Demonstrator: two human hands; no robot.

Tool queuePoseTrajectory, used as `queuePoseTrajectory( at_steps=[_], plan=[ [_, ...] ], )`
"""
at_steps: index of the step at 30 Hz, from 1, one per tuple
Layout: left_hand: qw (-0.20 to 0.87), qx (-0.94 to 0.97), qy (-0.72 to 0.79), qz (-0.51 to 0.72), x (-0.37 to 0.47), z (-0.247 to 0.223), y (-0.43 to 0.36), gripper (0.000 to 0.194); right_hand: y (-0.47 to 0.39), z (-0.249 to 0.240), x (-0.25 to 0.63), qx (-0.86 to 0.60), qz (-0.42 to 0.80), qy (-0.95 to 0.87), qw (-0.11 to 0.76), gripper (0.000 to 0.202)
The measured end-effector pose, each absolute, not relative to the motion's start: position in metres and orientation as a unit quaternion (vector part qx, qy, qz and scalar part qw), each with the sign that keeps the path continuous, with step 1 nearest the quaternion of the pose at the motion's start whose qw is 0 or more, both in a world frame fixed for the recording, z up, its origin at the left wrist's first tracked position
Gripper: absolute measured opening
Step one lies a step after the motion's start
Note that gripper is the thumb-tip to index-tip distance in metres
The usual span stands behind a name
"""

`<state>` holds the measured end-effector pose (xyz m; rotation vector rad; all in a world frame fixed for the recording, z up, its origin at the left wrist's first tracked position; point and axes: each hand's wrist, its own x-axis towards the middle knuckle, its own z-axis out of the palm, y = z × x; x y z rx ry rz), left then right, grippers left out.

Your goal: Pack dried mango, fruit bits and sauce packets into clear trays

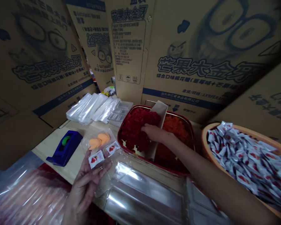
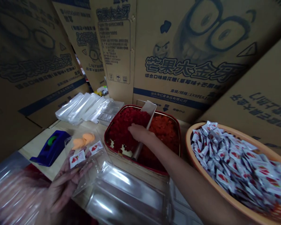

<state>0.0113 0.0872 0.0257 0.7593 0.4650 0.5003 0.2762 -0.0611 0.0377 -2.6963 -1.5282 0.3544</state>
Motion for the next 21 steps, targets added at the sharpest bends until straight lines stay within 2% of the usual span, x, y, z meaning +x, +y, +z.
queuePoseTrajectory(
  at_steps=[4,10,12,15,17,19,21],
  plan=[
    [0.870,0.373,0.223,0.233,0.011,0.022,0.088,0.079,-0.055,0.031,0.283,-0.880,0.121,-0.458,-0.014,0.035],
    [0.864,0.383,0.230,0.233,0.012,0.020,0.087,0.082,-0.033,0.018,0.271,-0.892,0.120,-0.435,-0.020,0.058],
    [0.860,0.384,0.237,0.239,0.013,0.023,0.085,0.084,-0.031,0.017,0.272,-0.891,0.121,-0.438,-0.020,0.051],
    [0.862,0.377,0.234,0.245,0.016,0.026,0.083,0.085,-0.034,0.021,0.277,-0.888,0.121,-0.442,-0.017,0.026],
    [0.867,0.368,0.230,0.246,0.017,0.026,0.081,0.086,-0.037,0.024,0.279,-0.893,0.112,-0.436,-0.011,0.022],
    [0.874,0.354,0.231,0.238,0.018,0.024,0.080,0.085,-0.039,0.025,0.278,-0.897,0.107,-0.428,-0.002,0.027],
    [0.881,0.349,0.224,0.226,0.019,0.021,0.080,0.082,-0.038,0.024,0.274,-0.899,0.114,-0.423,0.006,0.042]
  ],
)
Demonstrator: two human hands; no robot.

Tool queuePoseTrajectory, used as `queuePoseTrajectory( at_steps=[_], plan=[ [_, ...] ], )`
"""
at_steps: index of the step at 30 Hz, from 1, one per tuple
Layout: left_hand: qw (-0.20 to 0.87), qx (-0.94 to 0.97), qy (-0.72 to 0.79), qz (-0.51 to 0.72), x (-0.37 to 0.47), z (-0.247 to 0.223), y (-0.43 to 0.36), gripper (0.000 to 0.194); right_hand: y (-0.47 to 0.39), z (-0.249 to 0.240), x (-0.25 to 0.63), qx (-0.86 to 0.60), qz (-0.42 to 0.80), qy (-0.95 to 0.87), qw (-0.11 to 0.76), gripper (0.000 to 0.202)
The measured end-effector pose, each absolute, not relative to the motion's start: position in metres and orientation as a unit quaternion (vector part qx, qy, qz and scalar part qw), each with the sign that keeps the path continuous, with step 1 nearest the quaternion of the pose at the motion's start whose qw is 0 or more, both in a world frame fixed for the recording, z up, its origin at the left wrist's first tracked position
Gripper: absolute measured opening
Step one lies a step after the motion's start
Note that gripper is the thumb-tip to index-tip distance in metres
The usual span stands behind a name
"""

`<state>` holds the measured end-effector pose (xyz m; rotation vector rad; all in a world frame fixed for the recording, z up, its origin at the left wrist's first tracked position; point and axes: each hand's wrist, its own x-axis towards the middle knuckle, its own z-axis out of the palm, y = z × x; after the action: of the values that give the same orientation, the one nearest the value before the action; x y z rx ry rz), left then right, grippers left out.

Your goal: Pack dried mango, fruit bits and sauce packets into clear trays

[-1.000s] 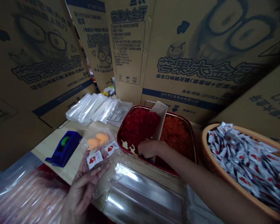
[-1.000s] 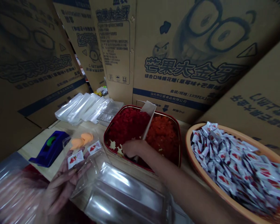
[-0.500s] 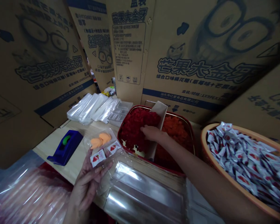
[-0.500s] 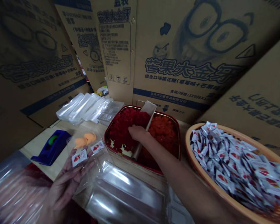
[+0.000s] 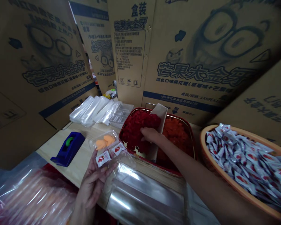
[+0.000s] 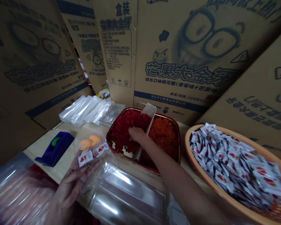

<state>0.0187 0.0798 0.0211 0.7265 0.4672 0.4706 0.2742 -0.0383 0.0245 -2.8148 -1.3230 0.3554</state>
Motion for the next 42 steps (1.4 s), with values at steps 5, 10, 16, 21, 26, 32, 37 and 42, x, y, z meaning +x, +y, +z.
queuePoseTrajectory(
  at_steps=[5,10,16,21,26,32,37,42],
  plan=[
    [0.880,0.378,0.205,0.201,0.015,0.011,0.080,0.083,-0.032,0.020,0.264,-0.908,0.128,-0.398,0.019,0.029],
    [0.885,0.384,0.194,0.178,0.012,0.007,0.078,0.082,-0.035,0.028,0.265,-0.926,0.092,-0.360,0.066,0.026],
    [0.889,0.381,0.166,0.191,0.022,0.010,0.071,0.086,-0.056,0.054,0.239,-0.889,0.038,-0.395,0.229,0.024],
    [0.898,0.366,0.150,0.192,0.029,0.016,0.061,0.081,-0.074,0.063,0.176,-0.746,0.122,-0.515,0.403,0.020],
    [0.908,0.359,0.129,0.174,0.029,0.019,0.049,0.076,-0.091,0.056,0.152,-0.725,0.086,-0.527,0.436,0.021],
    [0.911,0.349,0.132,0.176,0.029,0.018,0.050,0.077,-0.151,0.016,0.203,-0.961,0.043,-0.209,0.175,0.029],
    [0.906,0.358,0.133,0.180,0.029,0.015,0.051,0.078,-0.171,-0.031,0.227,-0.935,0.139,-0.265,0.189,0.044],
    [0.902,0.365,0.120,0.195,0.038,0.008,0.047,0.082,-0.169,-0.044,0.231,-0.911,0.140,-0.279,0.271,0.027]
  ],
)
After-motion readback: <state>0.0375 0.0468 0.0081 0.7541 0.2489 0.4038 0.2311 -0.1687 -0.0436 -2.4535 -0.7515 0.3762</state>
